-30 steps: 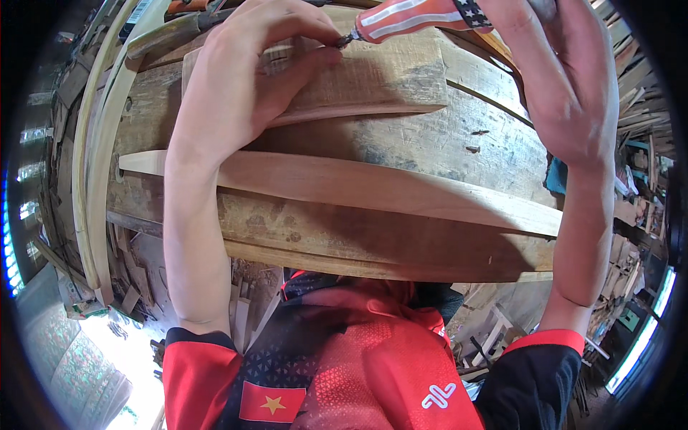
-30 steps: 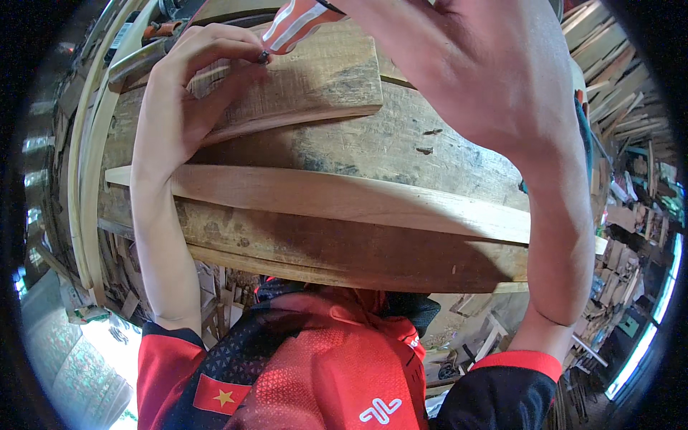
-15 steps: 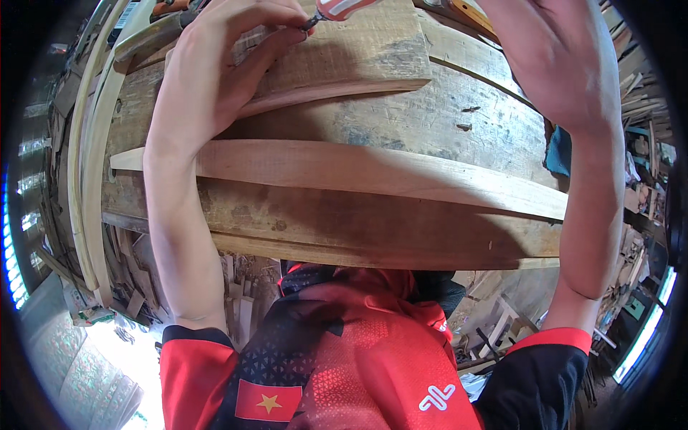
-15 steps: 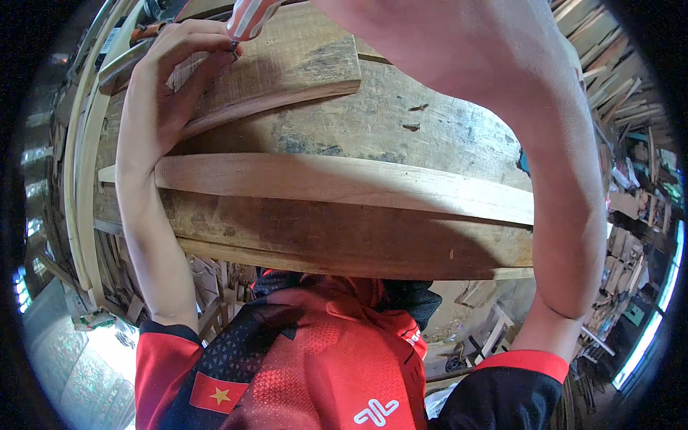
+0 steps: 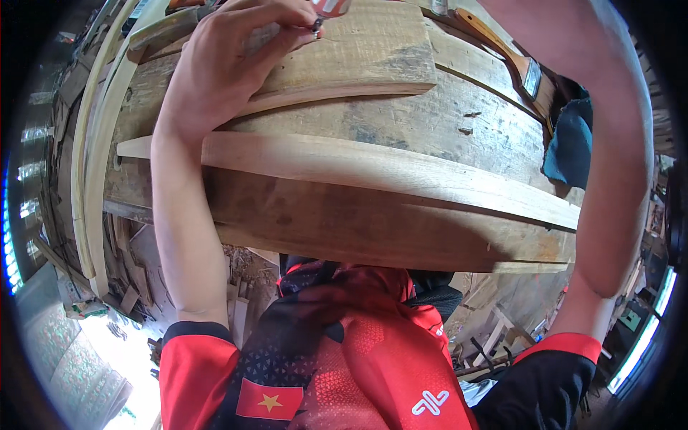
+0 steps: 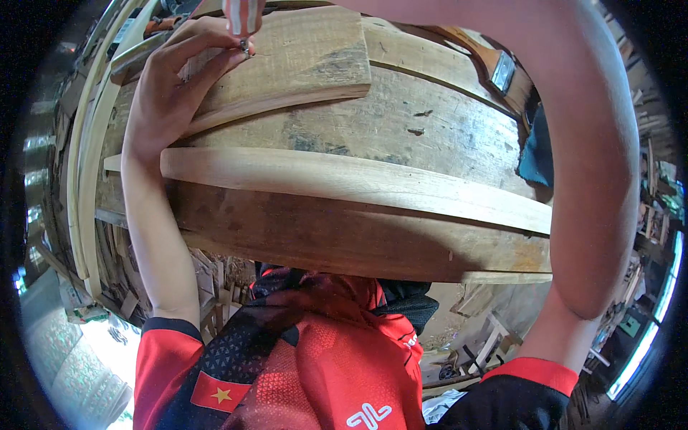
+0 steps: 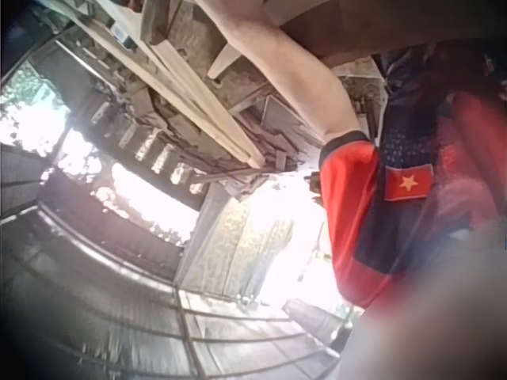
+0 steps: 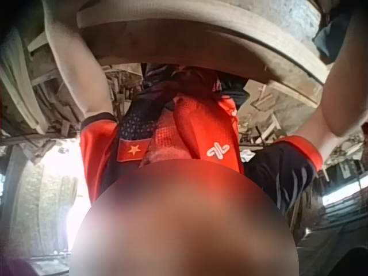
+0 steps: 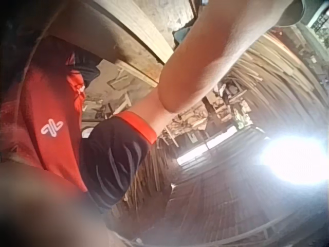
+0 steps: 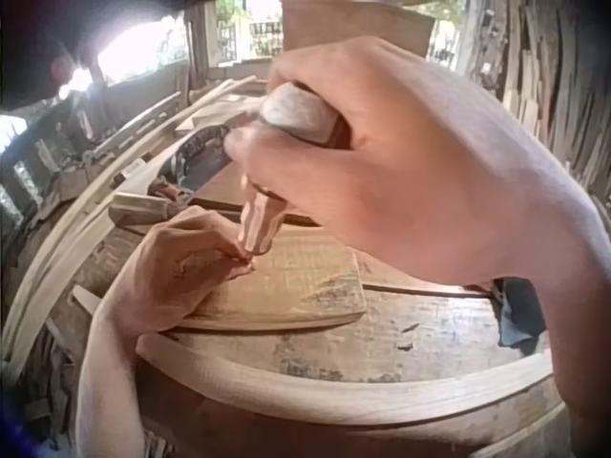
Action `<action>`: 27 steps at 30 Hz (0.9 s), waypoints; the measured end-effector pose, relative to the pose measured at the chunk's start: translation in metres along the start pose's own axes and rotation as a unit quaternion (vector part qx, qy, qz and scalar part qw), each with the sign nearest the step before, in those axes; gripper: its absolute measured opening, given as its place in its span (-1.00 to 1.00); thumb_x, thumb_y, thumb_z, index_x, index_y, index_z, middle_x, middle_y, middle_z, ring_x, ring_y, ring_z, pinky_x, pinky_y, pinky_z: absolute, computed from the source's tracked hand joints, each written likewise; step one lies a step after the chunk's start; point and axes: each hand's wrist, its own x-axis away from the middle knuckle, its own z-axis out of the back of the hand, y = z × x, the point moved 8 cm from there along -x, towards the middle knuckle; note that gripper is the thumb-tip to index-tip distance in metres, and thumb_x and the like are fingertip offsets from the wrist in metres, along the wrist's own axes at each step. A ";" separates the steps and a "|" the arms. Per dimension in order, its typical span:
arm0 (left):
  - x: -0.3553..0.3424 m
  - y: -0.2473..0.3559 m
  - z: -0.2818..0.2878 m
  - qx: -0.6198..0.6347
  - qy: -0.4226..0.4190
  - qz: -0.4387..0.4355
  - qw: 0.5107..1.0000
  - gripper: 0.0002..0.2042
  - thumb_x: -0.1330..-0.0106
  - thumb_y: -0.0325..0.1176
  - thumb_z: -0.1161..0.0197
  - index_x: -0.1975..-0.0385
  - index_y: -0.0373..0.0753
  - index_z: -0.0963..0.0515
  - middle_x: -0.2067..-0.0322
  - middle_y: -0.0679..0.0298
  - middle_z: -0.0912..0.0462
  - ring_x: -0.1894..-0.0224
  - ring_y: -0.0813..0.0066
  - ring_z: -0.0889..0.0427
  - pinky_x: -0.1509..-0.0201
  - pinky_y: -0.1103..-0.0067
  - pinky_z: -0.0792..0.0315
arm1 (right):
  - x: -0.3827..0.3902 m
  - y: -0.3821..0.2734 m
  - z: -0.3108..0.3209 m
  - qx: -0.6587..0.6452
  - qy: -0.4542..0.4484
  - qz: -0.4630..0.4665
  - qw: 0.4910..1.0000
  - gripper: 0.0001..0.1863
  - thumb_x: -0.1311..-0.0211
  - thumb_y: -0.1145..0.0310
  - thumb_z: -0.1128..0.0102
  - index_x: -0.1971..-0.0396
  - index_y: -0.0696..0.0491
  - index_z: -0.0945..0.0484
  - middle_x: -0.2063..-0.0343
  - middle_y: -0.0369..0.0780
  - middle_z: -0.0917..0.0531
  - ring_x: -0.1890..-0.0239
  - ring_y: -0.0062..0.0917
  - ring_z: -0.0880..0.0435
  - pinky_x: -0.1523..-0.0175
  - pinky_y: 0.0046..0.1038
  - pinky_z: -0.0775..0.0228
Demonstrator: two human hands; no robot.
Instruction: The recorder is seen screwing a screw into a piece of wood using a screwdriver and then using an adjustable wrench.
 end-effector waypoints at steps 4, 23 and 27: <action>-0.026 -0.020 -0.016 -0.049 -0.080 0.078 0.992 -0.85 -0.40 -0.47 -0.34 0.11 -0.35 -0.66 0.13 0.24 -0.69 0.01 0.45 -0.65 -0.19 0.52 -0.46 | -0.017 -0.001 -0.208 -0.120 0.001 0.009 0.993 -0.77 -0.45 0.30 -0.14 0.33 0.17 -0.53 0.53 -0.25 -0.53 0.55 -0.63 -0.43 0.45 -0.47 -0.22; -0.028 -0.008 -0.006 -0.007 -0.034 0.144 0.989 -0.94 -0.29 -0.58 -0.37 0.28 -0.34 -0.66 0.24 0.17 -0.71 0.12 0.25 -0.66 -0.04 0.42 -0.48 | -0.037 -0.333 -0.231 -0.077 -0.016 0.044 0.996 -0.75 -0.46 0.28 -0.13 0.33 0.17 -0.53 0.53 -0.23 -0.54 0.54 -0.59 -0.45 0.44 -0.44 -0.25; -0.032 -0.005 -0.009 -0.028 -0.042 0.145 0.988 -0.94 -0.29 -0.58 -0.38 0.29 -0.35 -0.68 0.23 0.17 -0.71 0.11 0.27 -0.66 -0.06 0.41 -0.48 | -0.034 -0.382 -0.232 -0.066 -0.019 0.045 0.997 -0.75 -0.46 0.28 -0.13 0.34 0.17 -0.53 0.53 -0.22 -0.54 0.54 -0.58 -0.45 0.44 -0.43 -0.25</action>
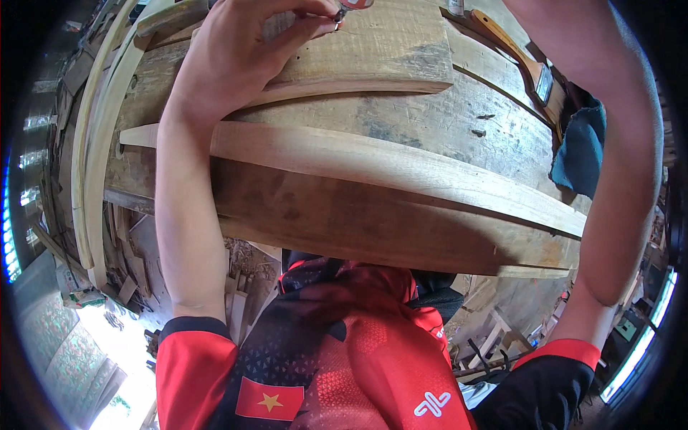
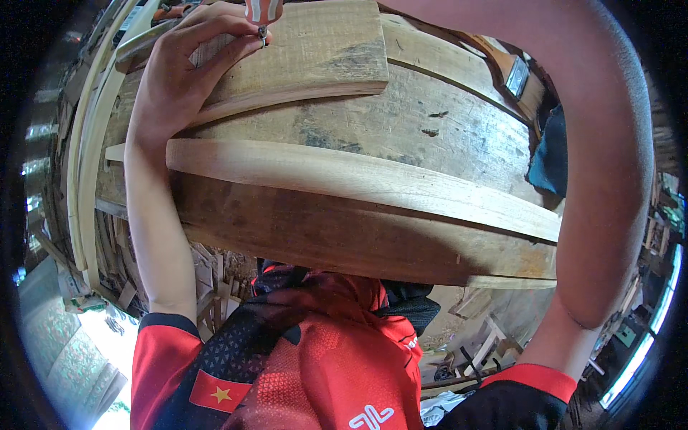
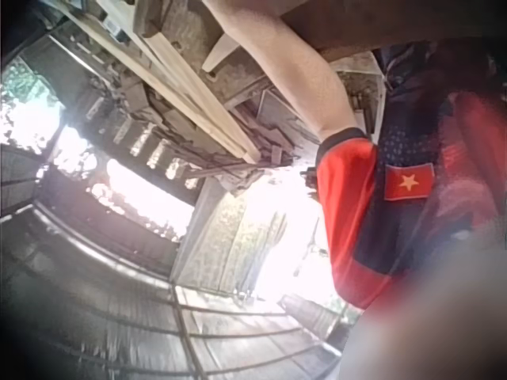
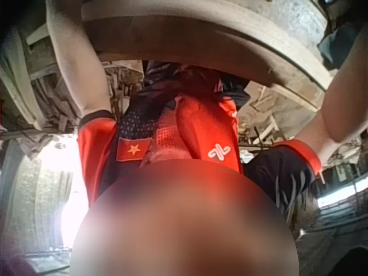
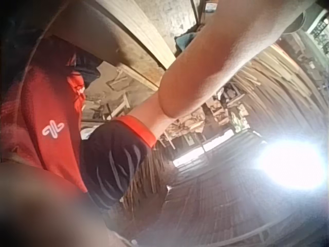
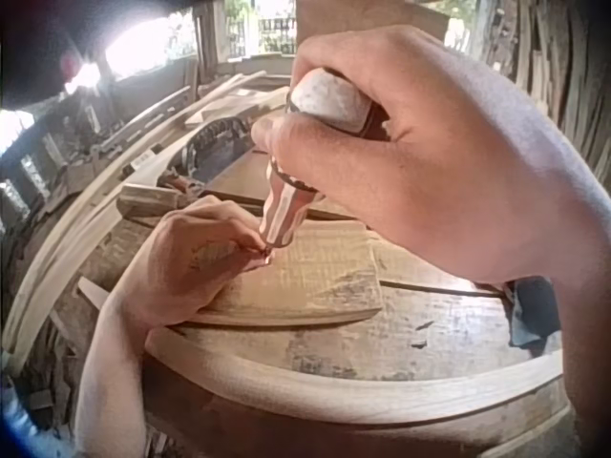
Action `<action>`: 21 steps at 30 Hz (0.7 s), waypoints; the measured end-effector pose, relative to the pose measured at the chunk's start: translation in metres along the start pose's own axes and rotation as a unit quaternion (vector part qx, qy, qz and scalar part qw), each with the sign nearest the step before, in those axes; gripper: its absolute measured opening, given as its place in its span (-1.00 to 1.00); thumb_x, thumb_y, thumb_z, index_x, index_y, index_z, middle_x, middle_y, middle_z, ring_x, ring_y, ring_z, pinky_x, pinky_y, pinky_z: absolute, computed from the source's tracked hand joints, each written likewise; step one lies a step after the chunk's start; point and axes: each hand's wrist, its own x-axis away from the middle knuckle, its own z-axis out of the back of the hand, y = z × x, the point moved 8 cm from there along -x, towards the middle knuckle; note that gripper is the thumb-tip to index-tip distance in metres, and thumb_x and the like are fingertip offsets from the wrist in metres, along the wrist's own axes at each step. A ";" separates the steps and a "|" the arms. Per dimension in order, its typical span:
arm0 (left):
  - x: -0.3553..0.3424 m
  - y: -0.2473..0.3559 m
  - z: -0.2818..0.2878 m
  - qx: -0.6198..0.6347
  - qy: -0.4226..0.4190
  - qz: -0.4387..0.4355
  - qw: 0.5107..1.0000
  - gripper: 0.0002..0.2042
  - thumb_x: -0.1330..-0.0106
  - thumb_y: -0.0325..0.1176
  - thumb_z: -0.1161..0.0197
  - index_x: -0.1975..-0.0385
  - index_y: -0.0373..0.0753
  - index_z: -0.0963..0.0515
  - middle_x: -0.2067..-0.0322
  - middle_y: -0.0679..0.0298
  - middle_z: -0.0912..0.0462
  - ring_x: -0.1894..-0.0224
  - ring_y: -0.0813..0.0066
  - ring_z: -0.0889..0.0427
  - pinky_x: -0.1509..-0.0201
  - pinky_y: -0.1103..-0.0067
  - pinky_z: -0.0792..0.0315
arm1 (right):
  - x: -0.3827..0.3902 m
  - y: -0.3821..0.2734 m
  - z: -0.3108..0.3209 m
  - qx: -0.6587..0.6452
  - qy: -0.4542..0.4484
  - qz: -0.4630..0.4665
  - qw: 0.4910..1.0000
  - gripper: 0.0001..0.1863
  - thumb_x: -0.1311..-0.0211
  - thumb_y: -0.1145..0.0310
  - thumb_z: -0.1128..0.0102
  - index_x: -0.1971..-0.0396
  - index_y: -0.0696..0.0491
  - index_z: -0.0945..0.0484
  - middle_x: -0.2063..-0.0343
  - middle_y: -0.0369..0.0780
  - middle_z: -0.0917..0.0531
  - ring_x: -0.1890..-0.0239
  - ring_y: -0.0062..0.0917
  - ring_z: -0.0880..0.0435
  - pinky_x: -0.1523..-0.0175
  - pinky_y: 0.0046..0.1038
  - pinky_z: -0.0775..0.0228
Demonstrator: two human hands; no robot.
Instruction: The recorder is seen screwing a screw into a piece of wood using a screwdriver and then using an adjustable wrench.
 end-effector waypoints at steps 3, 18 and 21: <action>0.023 -0.050 0.007 0.216 0.039 -0.183 0.958 -0.93 -0.27 -0.58 -0.39 0.29 -0.34 -0.68 0.24 0.16 -0.71 0.11 0.26 -0.66 -0.06 0.40 -0.48 | -0.013 -0.041 -0.011 -0.003 0.000 0.015 1.000 -0.75 -0.46 0.27 -0.13 0.34 0.17 -0.53 0.53 -0.22 -0.54 0.54 -0.58 -0.46 0.43 -0.42 -0.26; 0.011 -0.026 0.005 0.054 0.008 -0.032 0.998 -0.82 -0.44 -0.48 -0.30 0.02 -0.31 -0.69 0.04 0.29 -0.73 -0.04 0.53 -0.65 -0.23 0.55 -0.44 | -0.025 -0.152 -0.029 0.042 -0.015 0.022 0.999 -0.73 -0.47 0.26 -0.13 0.34 0.17 -0.53 0.52 -0.20 -0.55 0.53 -0.55 -0.47 0.43 -0.39 -0.28; 0.013 -0.032 0.003 0.053 0.002 0.006 0.999 -0.80 -0.46 -0.46 -0.29 -0.02 -0.29 -0.68 0.05 0.28 -0.74 -0.06 0.53 -0.66 -0.24 0.53 -0.46 | -0.030 -0.168 -0.033 0.049 -0.018 0.027 0.998 -0.73 -0.47 0.26 -0.13 0.34 0.17 -0.53 0.52 -0.20 -0.55 0.53 -0.54 -0.48 0.42 -0.39 -0.28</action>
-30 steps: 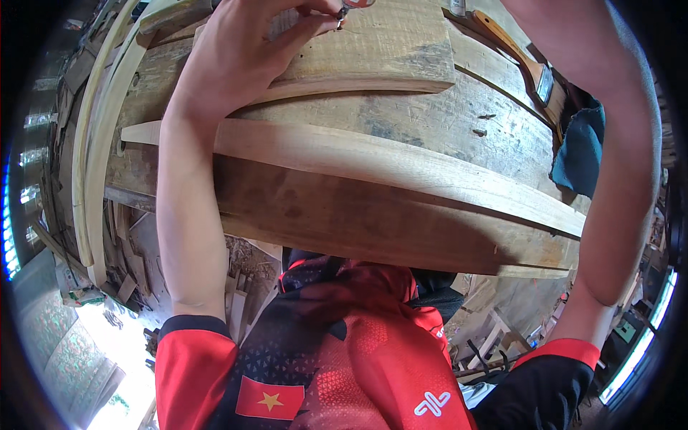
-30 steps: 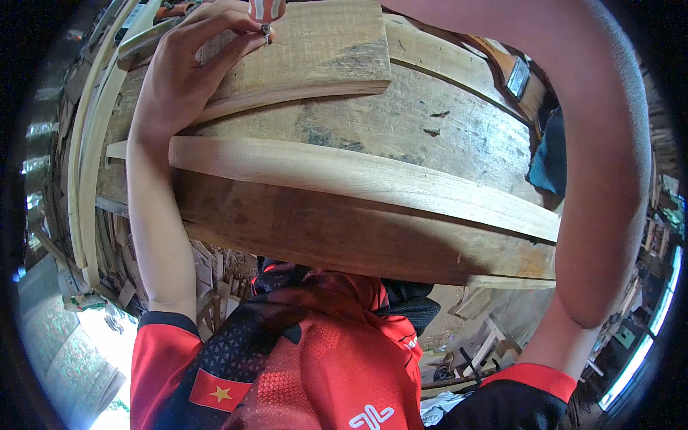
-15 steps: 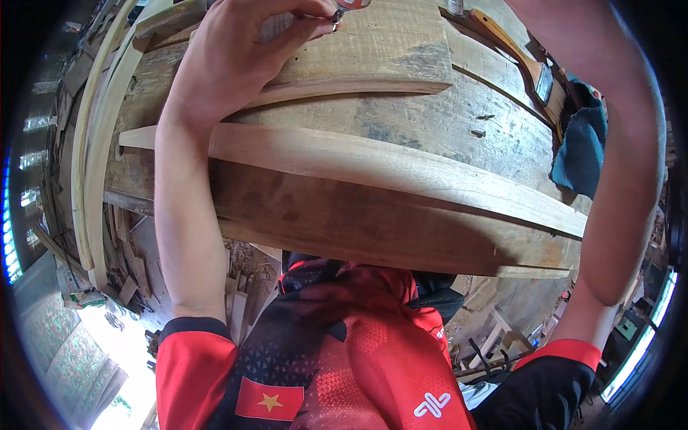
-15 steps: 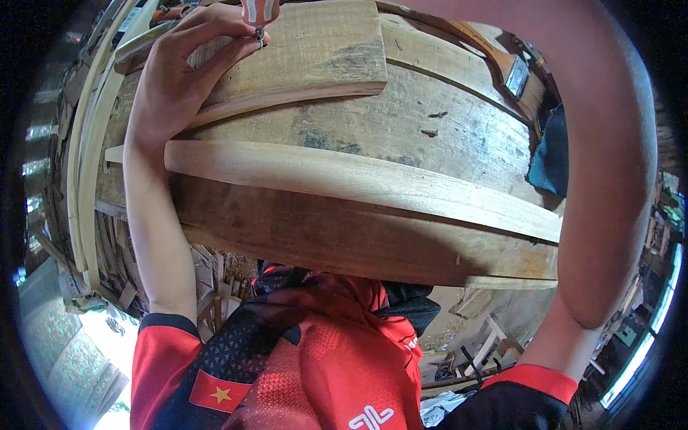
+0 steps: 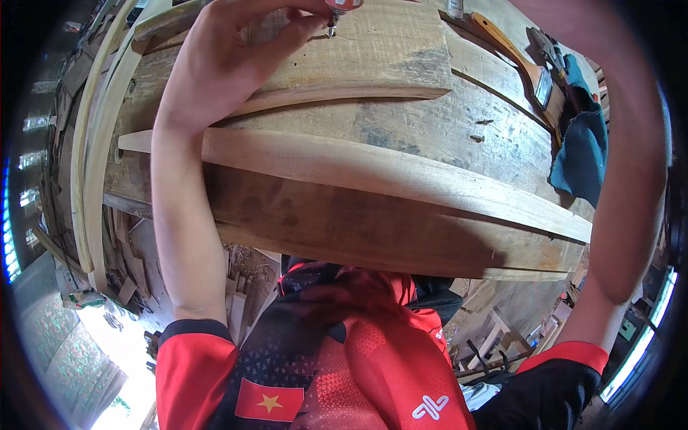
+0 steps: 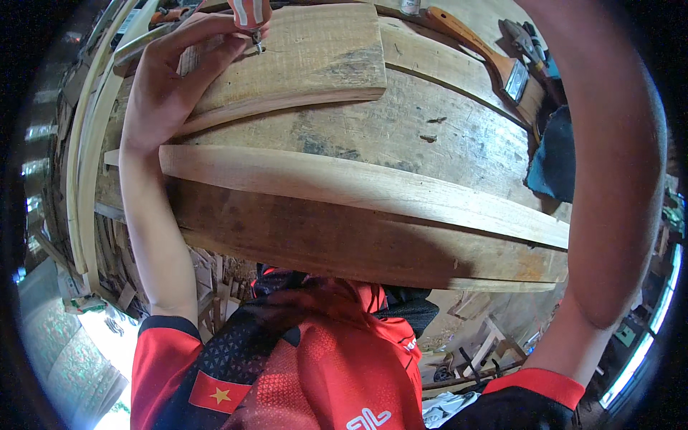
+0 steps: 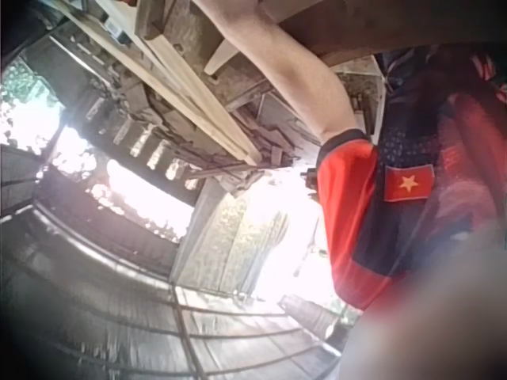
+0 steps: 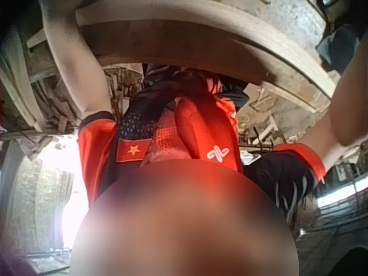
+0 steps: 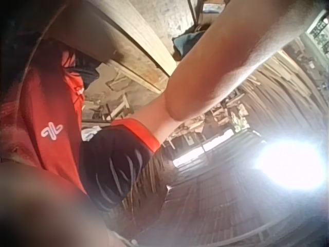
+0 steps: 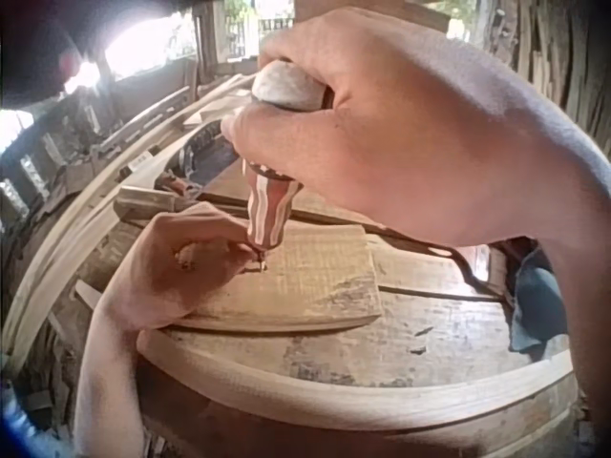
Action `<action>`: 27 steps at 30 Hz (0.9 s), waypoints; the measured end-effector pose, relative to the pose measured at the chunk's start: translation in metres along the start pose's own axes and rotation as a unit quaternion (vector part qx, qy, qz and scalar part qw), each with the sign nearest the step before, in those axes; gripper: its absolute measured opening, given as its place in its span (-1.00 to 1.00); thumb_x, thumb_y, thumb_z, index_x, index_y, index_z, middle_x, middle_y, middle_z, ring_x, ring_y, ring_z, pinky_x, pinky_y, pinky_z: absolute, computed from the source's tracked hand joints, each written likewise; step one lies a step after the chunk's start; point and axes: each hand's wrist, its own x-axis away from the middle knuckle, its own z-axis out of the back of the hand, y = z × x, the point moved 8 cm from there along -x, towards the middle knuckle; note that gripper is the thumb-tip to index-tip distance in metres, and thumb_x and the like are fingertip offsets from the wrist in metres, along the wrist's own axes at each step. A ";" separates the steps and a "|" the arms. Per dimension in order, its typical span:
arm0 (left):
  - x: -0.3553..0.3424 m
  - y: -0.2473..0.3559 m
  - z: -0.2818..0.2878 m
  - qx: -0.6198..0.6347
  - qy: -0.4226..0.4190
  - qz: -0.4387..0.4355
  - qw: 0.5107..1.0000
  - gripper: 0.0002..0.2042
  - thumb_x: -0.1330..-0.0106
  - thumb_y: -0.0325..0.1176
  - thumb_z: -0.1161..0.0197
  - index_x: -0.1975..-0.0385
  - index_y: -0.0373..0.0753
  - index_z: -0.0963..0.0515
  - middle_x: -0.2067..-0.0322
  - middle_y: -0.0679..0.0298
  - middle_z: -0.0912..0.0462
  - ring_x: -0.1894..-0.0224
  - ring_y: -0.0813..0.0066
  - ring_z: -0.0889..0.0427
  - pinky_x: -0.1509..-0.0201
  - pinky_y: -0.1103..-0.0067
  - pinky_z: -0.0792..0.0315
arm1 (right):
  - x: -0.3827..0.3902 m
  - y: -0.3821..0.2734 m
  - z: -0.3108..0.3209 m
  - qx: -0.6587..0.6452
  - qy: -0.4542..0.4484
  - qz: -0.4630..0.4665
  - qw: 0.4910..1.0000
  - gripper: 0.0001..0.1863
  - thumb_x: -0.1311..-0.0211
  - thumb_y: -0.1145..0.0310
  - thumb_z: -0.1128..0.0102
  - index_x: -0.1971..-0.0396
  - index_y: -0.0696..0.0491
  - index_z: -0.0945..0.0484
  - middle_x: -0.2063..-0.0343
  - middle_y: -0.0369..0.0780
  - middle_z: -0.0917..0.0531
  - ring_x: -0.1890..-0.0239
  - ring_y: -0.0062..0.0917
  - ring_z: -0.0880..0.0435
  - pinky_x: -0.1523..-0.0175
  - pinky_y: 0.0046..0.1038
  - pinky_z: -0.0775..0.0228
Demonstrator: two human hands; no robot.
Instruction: The recorder is seen screwing a screw into a piece of wood using a screwdriver and then using an adjustable wrench.
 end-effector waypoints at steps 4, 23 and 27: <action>0.016 -0.011 0.006 -0.055 -0.037 0.027 0.997 -0.76 -0.47 -0.41 -0.31 -0.06 -0.28 -0.68 0.05 0.25 -0.77 -0.06 0.53 -0.67 -0.25 0.51 -0.47 | -0.013 -0.022 -0.022 -0.020 -0.003 0.022 1.000 -0.73 -0.47 0.26 -0.13 0.34 0.17 -0.53 0.52 -0.20 -0.56 0.53 -0.53 -0.48 0.42 -0.38 -0.29; -0.012 0.026 -0.010 0.198 0.023 0.134 0.971 -0.70 -0.47 -0.30 -0.34 -0.05 -0.37 -0.67 0.15 0.22 -0.78 0.10 0.60 -0.66 -0.05 0.54 -0.60 | -0.031 -0.046 -0.005 0.054 -0.020 0.046 0.997 -0.71 -0.48 0.24 -0.12 0.35 0.17 -0.54 0.52 -0.18 -0.57 0.52 -0.50 -0.50 0.41 -0.34 -0.32; -0.011 0.018 -0.008 0.176 0.022 0.123 0.976 -0.73 -0.48 -0.32 -0.33 0.00 -0.38 -0.68 0.23 0.26 -0.77 0.13 0.59 -0.66 0.01 0.52 -0.61 | -0.039 -0.055 -0.001 0.061 -0.019 0.052 0.997 -0.71 -0.48 0.24 -0.12 0.35 0.17 -0.54 0.52 -0.18 -0.57 0.52 -0.49 -0.51 0.41 -0.34 -0.33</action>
